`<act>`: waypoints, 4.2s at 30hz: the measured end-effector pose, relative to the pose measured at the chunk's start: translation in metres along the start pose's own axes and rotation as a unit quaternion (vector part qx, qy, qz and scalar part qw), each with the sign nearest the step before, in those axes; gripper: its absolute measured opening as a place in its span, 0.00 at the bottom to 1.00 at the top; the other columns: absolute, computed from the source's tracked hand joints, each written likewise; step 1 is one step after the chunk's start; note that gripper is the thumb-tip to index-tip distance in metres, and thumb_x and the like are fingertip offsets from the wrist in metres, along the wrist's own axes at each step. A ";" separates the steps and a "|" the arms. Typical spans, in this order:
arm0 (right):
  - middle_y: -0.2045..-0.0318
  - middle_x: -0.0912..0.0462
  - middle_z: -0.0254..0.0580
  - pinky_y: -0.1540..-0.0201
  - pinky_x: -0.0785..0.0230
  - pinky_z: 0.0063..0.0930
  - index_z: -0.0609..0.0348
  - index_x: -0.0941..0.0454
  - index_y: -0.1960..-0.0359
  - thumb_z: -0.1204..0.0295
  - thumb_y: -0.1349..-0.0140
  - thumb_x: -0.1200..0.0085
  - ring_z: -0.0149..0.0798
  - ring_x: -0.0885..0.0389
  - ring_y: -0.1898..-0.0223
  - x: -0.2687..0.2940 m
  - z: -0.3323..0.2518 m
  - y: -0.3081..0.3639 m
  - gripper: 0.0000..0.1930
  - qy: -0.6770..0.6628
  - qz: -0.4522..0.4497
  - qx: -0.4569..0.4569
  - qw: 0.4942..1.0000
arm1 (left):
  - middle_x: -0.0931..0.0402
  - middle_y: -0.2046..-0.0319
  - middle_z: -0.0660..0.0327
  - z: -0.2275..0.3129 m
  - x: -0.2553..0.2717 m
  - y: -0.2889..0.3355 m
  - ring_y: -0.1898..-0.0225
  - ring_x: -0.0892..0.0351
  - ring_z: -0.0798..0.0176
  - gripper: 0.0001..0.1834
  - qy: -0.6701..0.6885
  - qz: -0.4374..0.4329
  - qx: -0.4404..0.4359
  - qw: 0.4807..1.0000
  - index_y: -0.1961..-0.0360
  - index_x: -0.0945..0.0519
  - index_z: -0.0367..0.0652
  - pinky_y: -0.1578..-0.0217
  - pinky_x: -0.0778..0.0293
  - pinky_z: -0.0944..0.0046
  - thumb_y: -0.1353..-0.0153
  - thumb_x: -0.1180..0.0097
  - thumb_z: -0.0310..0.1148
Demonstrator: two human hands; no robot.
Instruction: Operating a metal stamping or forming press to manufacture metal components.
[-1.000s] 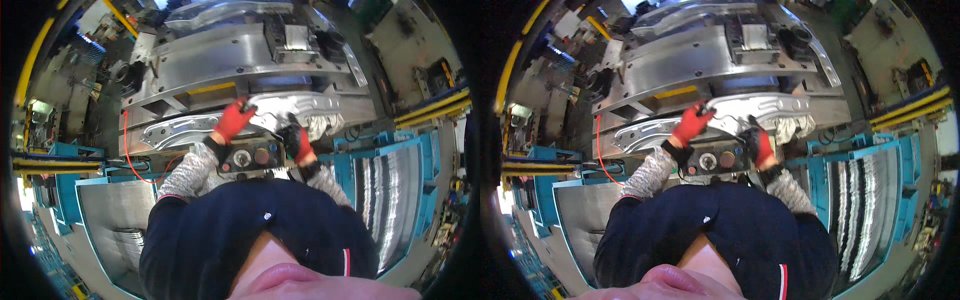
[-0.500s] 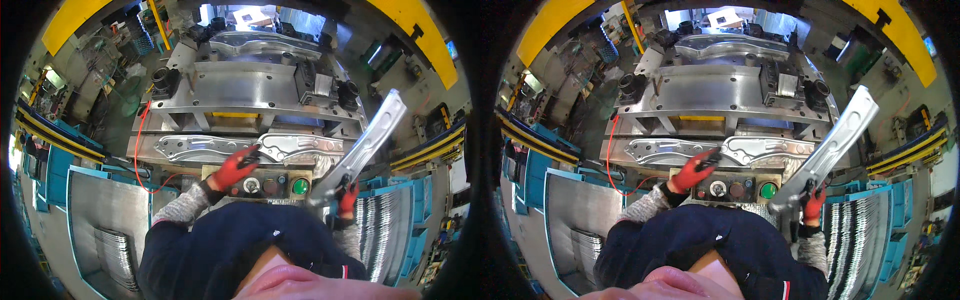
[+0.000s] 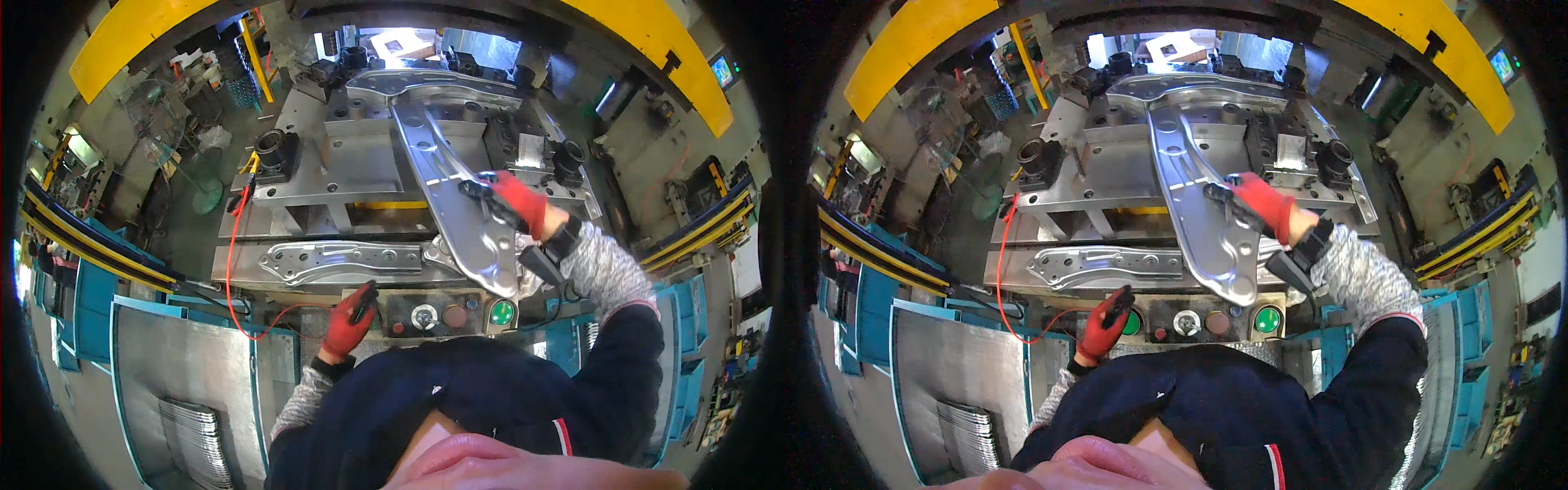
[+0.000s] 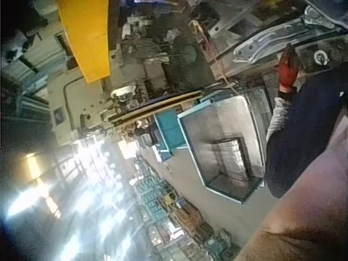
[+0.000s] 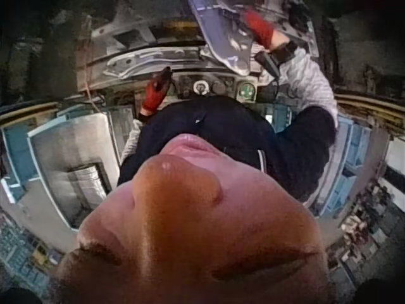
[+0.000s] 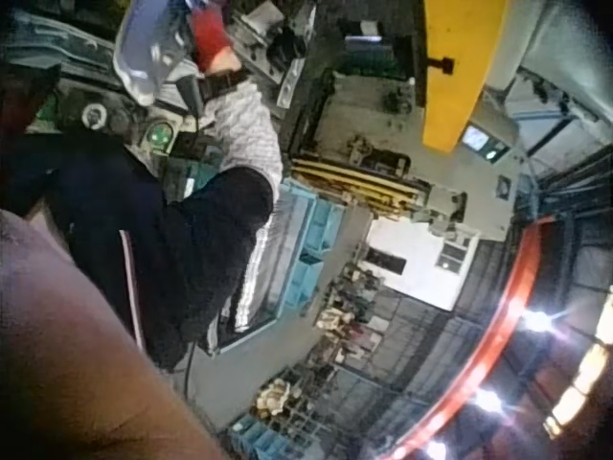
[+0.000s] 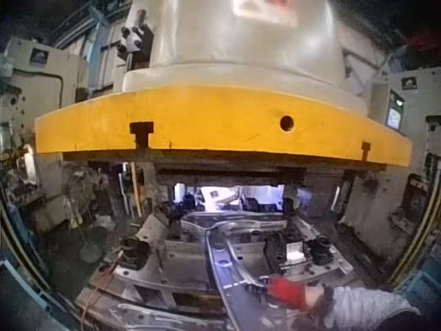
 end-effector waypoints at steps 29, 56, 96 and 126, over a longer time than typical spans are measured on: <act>0.68 0.22 0.52 0.62 0.35 0.32 0.65 0.28 0.62 0.67 0.42 0.51 0.47 0.24 0.67 -0.110 0.106 -0.077 0.13 -0.088 0.248 0.150 0.953 | 0.28 0.54 0.52 0.044 0.038 -0.024 0.52 0.30 0.62 0.21 -0.021 0.077 -0.043 0.996 0.50 0.31 0.34 0.51 0.35 0.64 0.47 0.50 0.20; 0.62 0.23 0.56 0.57 0.33 0.38 0.63 0.33 0.52 0.59 0.45 0.49 0.53 0.25 0.59 -0.041 0.144 -0.010 0.23 0.013 0.217 0.091 0.972 | 0.26 0.60 0.50 0.163 0.023 -0.474 0.58 0.26 0.51 0.23 -0.626 0.005 -0.196 0.755 0.48 0.32 0.54 0.57 0.32 0.54 0.49 0.52 0.34; 0.64 0.22 0.53 0.57 0.34 0.30 0.68 0.30 0.55 0.65 0.45 0.46 0.43 0.23 0.62 0.011 0.162 -0.020 0.21 0.186 0.211 0.123 0.952 | 0.29 0.56 0.57 -0.036 0.166 -0.055 0.52 0.32 0.52 0.29 -0.526 -0.013 -0.146 0.838 0.53 0.29 0.46 0.52 0.37 0.55 0.64 0.43 0.26; 0.73 0.24 0.50 0.69 0.33 0.39 0.60 0.29 0.65 0.72 0.52 0.47 0.52 0.25 0.70 0.014 0.029 -0.206 0.12 0.098 0.442 0.357 0.817 | 0.33 0.50 0.52 0.052 0.080 -0.198 0.47 0.37 0.47 0.26 -0.410 0.055 -0.328 0.849 0.50 0.29 0.44 0.47 0.42 0.51 0.56 0.44 0.31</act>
Point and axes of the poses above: each hand's wrist, its own y-axis away from the middle knuckle, its own x-axis out of the back of the hand, z = x × y, the point moved 1 cm from there along -y, towards the middle knuckle
